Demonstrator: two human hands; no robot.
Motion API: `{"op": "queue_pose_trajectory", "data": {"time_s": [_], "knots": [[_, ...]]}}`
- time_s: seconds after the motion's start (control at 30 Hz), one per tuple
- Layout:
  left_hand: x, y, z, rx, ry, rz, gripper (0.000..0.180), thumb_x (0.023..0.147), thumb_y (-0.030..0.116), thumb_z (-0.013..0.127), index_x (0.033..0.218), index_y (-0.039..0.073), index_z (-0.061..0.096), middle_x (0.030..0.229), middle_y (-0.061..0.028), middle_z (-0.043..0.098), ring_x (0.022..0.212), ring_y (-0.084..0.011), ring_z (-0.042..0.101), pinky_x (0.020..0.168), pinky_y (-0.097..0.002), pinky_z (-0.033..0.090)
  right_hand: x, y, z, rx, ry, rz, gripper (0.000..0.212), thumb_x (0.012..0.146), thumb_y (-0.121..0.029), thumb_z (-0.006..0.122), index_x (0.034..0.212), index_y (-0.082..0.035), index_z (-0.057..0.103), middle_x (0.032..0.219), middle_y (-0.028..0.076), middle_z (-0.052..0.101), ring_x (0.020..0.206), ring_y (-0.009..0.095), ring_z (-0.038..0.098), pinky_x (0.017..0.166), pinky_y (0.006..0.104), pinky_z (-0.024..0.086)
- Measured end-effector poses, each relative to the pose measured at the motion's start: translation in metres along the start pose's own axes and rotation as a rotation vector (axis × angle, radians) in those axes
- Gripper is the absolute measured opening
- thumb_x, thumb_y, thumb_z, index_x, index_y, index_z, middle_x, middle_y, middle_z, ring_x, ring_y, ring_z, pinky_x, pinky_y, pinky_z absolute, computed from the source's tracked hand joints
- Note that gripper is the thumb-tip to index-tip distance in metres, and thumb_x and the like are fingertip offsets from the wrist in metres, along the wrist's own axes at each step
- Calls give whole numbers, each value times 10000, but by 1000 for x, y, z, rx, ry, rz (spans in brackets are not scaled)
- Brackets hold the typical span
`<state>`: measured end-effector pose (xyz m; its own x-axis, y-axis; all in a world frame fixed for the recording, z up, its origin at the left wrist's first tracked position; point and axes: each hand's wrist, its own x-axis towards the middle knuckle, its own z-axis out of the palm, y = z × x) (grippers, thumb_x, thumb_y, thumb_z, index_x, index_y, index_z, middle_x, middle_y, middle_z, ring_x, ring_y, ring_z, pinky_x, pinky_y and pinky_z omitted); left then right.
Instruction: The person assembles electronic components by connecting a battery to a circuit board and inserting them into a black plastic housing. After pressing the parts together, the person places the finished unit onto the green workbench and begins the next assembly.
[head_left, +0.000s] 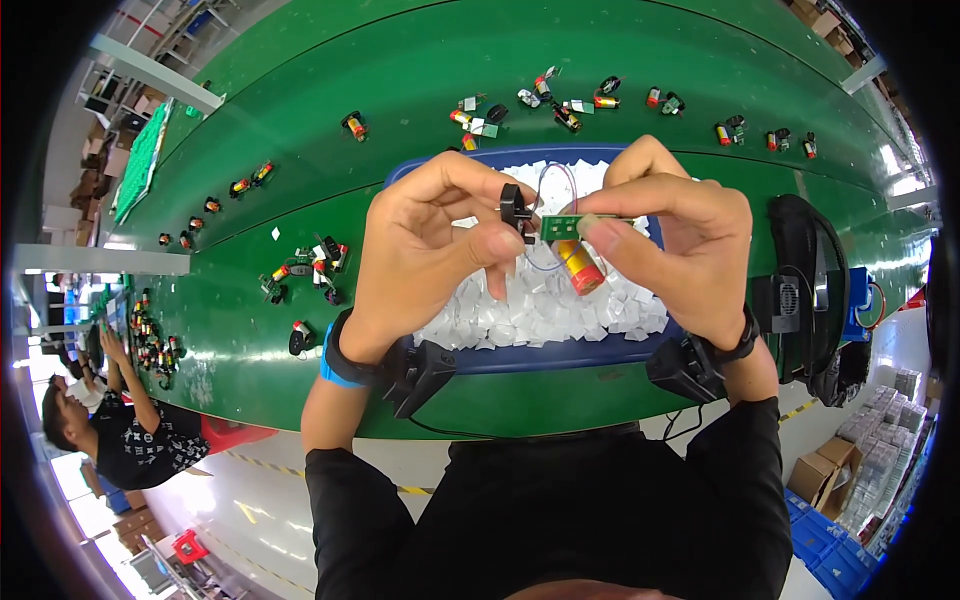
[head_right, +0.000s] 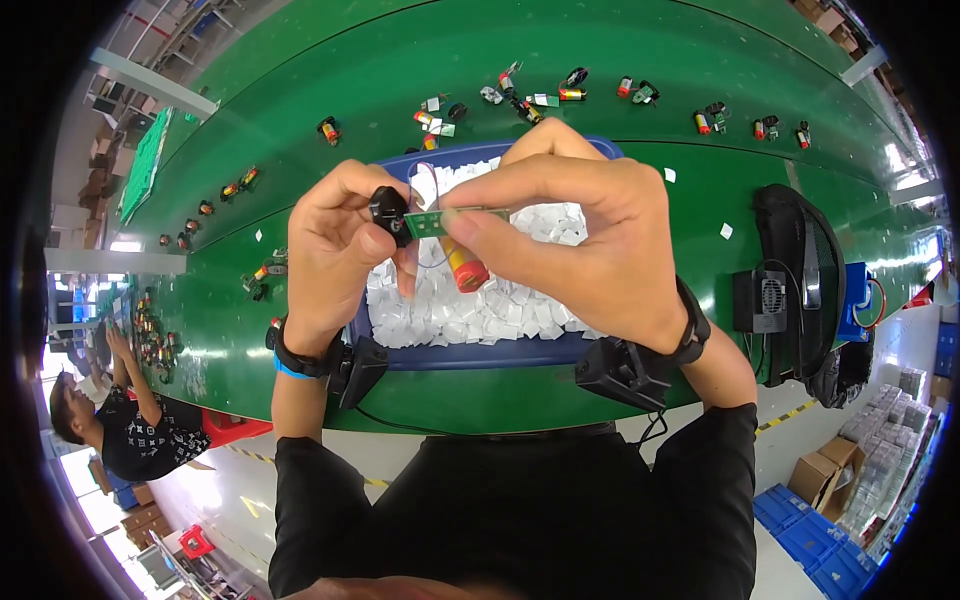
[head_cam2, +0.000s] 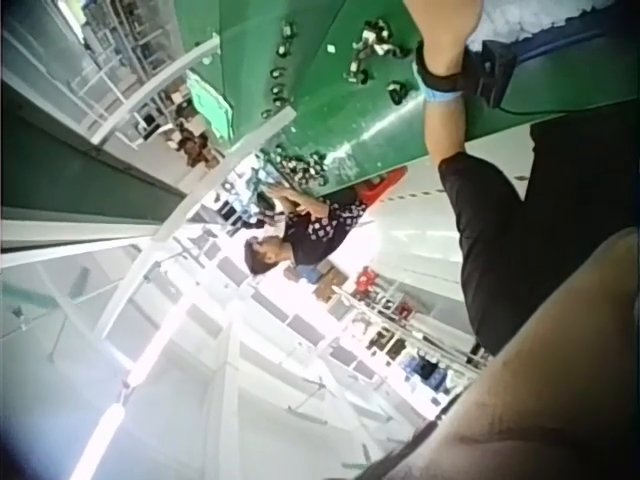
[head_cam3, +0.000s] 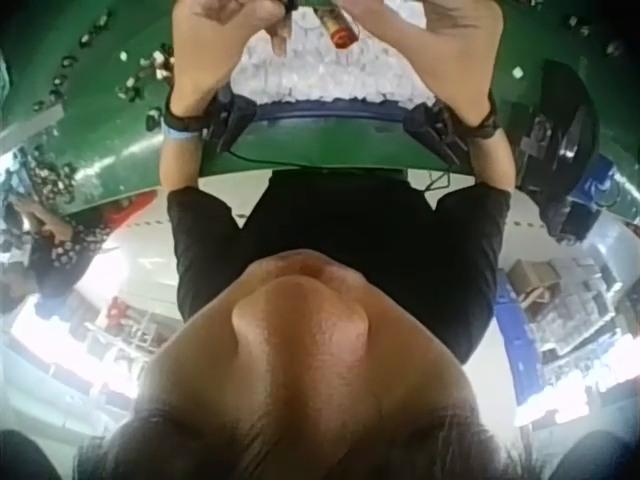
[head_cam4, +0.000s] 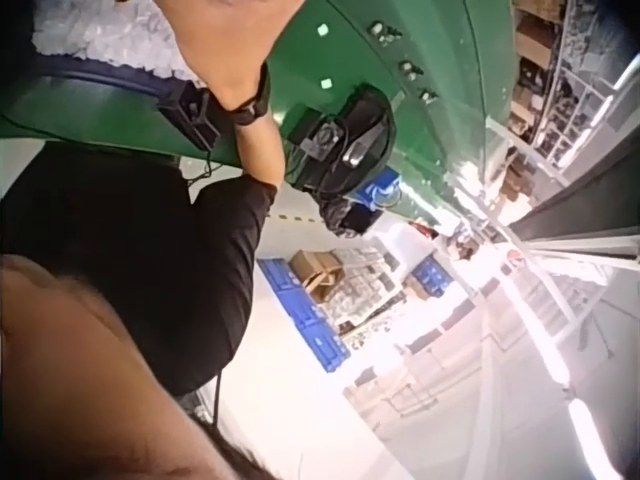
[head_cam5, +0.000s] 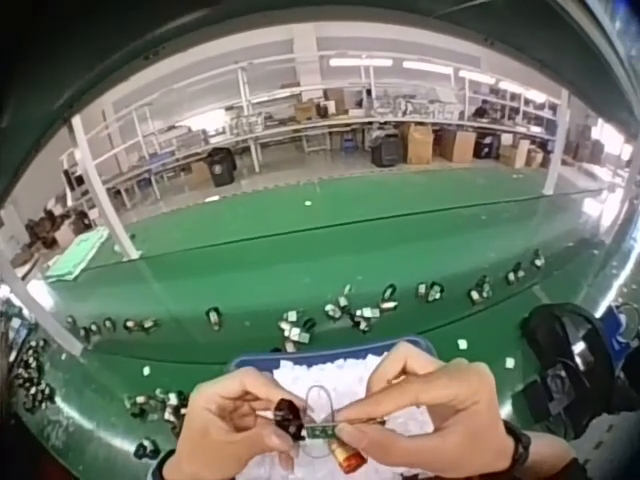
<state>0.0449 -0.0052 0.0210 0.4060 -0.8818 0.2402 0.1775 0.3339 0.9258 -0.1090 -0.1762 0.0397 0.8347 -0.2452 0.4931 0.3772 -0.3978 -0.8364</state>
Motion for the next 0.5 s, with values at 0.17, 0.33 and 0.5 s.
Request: {"op": "queue_pose_trajectory", "data": {"time_s": [0.17, 0.33, 0.5], "knots": [[-2, -1, 1, 22, 6, -4, 249, 847, 23, 744, 1038, -58, 605, 1025, -158, 646, 826, -168, 642, 529, -274, 570, -2, -2, 3, 30, 20, 37, 202, 797, 77, 699, 986, 25, 744, 847, 88, 697, 811, 150, 585, 752, 279, 470], [-1, -2, 3, 24, 32, -7, 254, 841, 21, 750, 1036, -55, 607, 1041, -159, 648, 832, -166, 641, 532, -273, 572, -1, -2, 3, 43, 25, 72, 193, 807, 71, 703, 986, 18, 748, 839, 89, 701, 792, 142, 592, 749, 283, 470], [-2, -4, 1, 86, 40, -2, 251, 832, -2, 746, 1034, -54, 607, 1042, -151, 652, 837, -161, 644, 535, -270, 573, -1, 0, 2, 73, 13, 106, 188, 817, 56, 709, 996, 16, 748, 842, 90, 702, 782, 139, 595, 743, 281, 467]]}}
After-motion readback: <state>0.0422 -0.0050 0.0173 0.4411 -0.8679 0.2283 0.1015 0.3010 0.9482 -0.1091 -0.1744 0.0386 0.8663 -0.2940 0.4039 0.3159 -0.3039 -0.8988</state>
